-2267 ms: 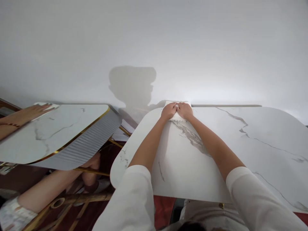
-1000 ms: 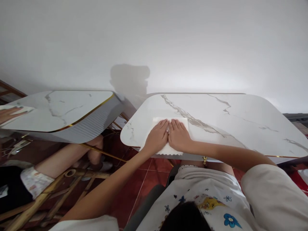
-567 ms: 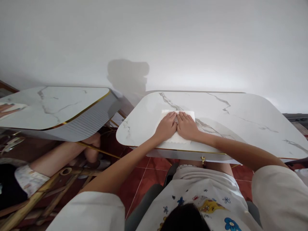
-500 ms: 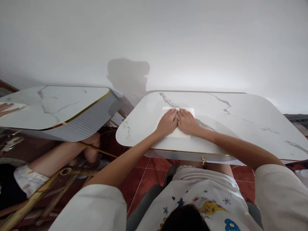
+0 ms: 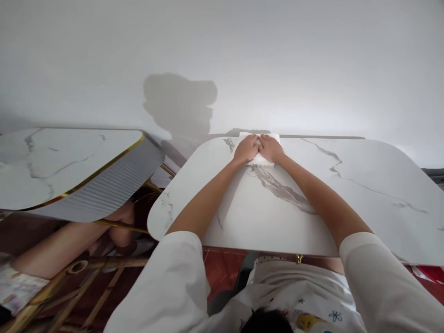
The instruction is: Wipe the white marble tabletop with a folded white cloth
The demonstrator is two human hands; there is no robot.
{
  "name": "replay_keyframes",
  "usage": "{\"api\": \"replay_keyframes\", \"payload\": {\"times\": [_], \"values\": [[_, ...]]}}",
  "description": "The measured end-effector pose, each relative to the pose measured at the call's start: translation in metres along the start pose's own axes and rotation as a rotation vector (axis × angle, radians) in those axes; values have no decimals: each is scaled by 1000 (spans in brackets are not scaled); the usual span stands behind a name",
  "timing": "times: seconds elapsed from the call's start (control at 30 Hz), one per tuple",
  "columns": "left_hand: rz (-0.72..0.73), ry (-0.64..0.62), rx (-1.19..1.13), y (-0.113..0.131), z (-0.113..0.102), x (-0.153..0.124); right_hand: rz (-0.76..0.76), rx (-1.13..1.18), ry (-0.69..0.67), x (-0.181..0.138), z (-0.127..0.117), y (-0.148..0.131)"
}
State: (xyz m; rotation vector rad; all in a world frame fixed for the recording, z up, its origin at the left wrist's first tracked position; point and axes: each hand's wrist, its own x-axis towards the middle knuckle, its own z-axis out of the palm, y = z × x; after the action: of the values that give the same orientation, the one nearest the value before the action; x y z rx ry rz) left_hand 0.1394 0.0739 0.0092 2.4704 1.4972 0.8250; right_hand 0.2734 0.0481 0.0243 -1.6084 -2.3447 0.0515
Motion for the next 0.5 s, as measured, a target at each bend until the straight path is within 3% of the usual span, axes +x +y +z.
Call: {"api": "replay_keyframes", "payload": {"times": [0.23,0.5], "values": [[9,-8,-1,-16,5,36,54,28,59,34,0,14],[-2,-10,14,-17,7,43,64,15,82,42,5,18]]}}
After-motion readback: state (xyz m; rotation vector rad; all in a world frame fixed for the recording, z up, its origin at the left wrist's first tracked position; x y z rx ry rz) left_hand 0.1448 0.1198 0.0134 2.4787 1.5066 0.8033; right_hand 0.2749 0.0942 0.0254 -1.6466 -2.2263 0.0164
